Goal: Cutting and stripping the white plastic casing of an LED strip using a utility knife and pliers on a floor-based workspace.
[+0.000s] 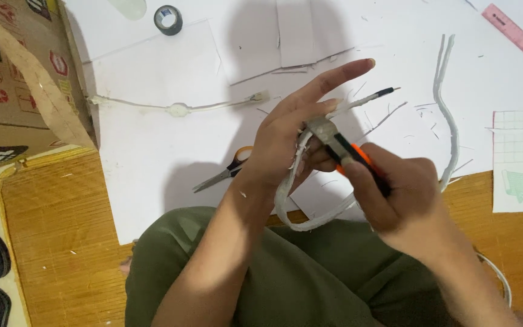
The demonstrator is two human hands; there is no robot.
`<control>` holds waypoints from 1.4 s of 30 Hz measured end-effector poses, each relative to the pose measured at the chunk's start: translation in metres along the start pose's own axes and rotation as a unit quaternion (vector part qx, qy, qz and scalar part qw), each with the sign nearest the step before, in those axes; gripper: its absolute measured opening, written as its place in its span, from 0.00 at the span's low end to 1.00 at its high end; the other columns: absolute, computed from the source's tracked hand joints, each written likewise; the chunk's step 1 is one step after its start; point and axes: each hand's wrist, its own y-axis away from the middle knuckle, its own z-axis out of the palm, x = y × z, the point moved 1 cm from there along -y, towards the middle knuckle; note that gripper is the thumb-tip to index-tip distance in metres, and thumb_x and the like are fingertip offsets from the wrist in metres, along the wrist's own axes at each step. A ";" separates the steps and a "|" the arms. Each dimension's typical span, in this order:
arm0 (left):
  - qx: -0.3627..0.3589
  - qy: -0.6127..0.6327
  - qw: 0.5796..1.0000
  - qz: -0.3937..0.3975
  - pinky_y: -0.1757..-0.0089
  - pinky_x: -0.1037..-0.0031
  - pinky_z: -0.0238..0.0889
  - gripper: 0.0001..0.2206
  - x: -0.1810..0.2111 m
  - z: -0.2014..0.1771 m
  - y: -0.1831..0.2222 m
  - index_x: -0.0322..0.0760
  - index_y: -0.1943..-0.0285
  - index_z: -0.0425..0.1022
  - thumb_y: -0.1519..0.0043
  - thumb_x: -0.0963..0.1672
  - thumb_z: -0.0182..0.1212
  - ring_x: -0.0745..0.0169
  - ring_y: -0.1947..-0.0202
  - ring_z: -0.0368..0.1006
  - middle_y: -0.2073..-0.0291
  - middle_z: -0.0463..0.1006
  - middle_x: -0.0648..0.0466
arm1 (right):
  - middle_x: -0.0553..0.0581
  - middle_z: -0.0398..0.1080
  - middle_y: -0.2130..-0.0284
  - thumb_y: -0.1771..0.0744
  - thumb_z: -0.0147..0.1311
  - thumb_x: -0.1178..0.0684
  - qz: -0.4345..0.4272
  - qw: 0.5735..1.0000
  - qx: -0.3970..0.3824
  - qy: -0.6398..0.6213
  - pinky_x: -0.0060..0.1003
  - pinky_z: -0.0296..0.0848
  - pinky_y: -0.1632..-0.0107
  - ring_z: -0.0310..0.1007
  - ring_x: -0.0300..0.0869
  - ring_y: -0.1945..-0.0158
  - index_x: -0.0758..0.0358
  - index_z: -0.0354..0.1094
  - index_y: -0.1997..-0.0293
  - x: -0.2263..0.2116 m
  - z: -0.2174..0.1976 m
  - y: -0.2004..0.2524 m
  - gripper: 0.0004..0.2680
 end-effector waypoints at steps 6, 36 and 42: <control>0.004 0.031 0.999 -0.012 0.78 0.81 0.36 0.25 0.002 0.002 0.000 0.26 0.24 0.57 0.33 0.40 0.44 0.75 0.85 0.45 0.86 0.60 0.60 | 0.50 0.59 0.92 0.32 0.51 0.59 0.020 1.000 0.008 0.009 0.34 0.47 0.82 0.50 0.37 0.88 0.68 0.71 0.72 0.001 0.000 0.001 0.08; 0.001 -0.007 1.000 0.011 0.78 0.81 0.44 0.25 -0.004 -0.006 -0.003 0.29 0.23 0.58 0.32 0.41 0.45 0.74 0.83 0.54 0.82 0.65 0.59 | 0.47 0.60 0.94 0.31 0.49 0.55 0.004 0.999 -0.040 0.002 0.31 0.47 0.85 0.54 0.35 0.93 0.61 0.68 0.76 0.011 0.000 -0.002 0.11; 0.024 0.034 0.999 -0.017 0.76 0.81 0.37 0.25 0.003 0.003 0.000 0.27 0.24 0.58 0.33 0.41 0.45 0.76 0.83 0.43 0.86 0.56 0.62 | 0.51 0.58 0.92 0.32 0.50 0.59 0.031 1.000 0.003 -0.006 0.34 0.48 0.81 0.49 0.38 0.87 0.68 0.68 0.75 0.000 -0.001 0.001 0.10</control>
